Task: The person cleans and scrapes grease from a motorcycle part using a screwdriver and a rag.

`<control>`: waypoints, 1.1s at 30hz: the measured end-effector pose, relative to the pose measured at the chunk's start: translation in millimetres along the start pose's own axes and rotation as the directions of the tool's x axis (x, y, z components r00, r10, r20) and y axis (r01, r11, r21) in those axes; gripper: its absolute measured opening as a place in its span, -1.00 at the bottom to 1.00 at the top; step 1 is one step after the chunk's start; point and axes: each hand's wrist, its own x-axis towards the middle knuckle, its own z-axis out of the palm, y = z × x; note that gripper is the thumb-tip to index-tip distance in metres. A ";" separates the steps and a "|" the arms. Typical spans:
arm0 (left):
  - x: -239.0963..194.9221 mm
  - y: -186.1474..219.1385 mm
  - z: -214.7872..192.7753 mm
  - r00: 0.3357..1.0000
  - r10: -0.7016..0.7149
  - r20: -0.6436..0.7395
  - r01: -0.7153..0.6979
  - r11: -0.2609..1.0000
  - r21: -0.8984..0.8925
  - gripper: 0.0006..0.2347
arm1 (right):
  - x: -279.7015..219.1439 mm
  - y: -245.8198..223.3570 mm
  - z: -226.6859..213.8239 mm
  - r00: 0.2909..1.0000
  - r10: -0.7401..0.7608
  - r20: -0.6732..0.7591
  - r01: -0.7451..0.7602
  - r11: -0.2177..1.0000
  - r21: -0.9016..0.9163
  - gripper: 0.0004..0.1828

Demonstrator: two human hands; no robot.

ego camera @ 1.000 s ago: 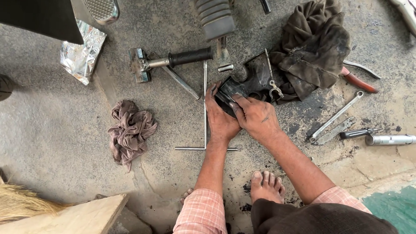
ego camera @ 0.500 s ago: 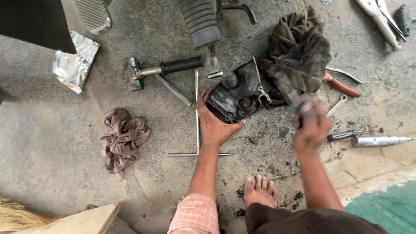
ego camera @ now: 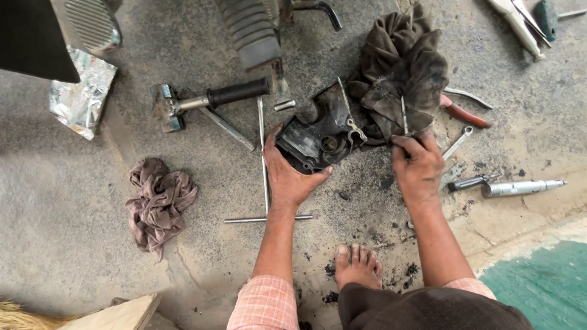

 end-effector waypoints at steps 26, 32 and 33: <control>-7.7 -4.8 -3.4 0.999 -0.030 -0.013 0.029 0.996 -0.090 0.11 | -21.6 -54.0 -18.7 0.848 -0.018 0.530 -0.047 0.993 0.109 -0.68; -7.0 -9.6 -6.6 0.999 0.035 -0.012 -0.036 0.986 -0.162 0.08 | -18.0 -55.3 -24.5 0.888 -0.175 0.426 0.125 0.982 0.143 -0.53; -7.6 -10.4 -7.5 1.000 0.030 -0.008 -0.031 0.987 -0.158 0.08 | -21.8 -55.2 -22.1 0.886 -0.171 0.431 0.119 0.982 0.146 -0.53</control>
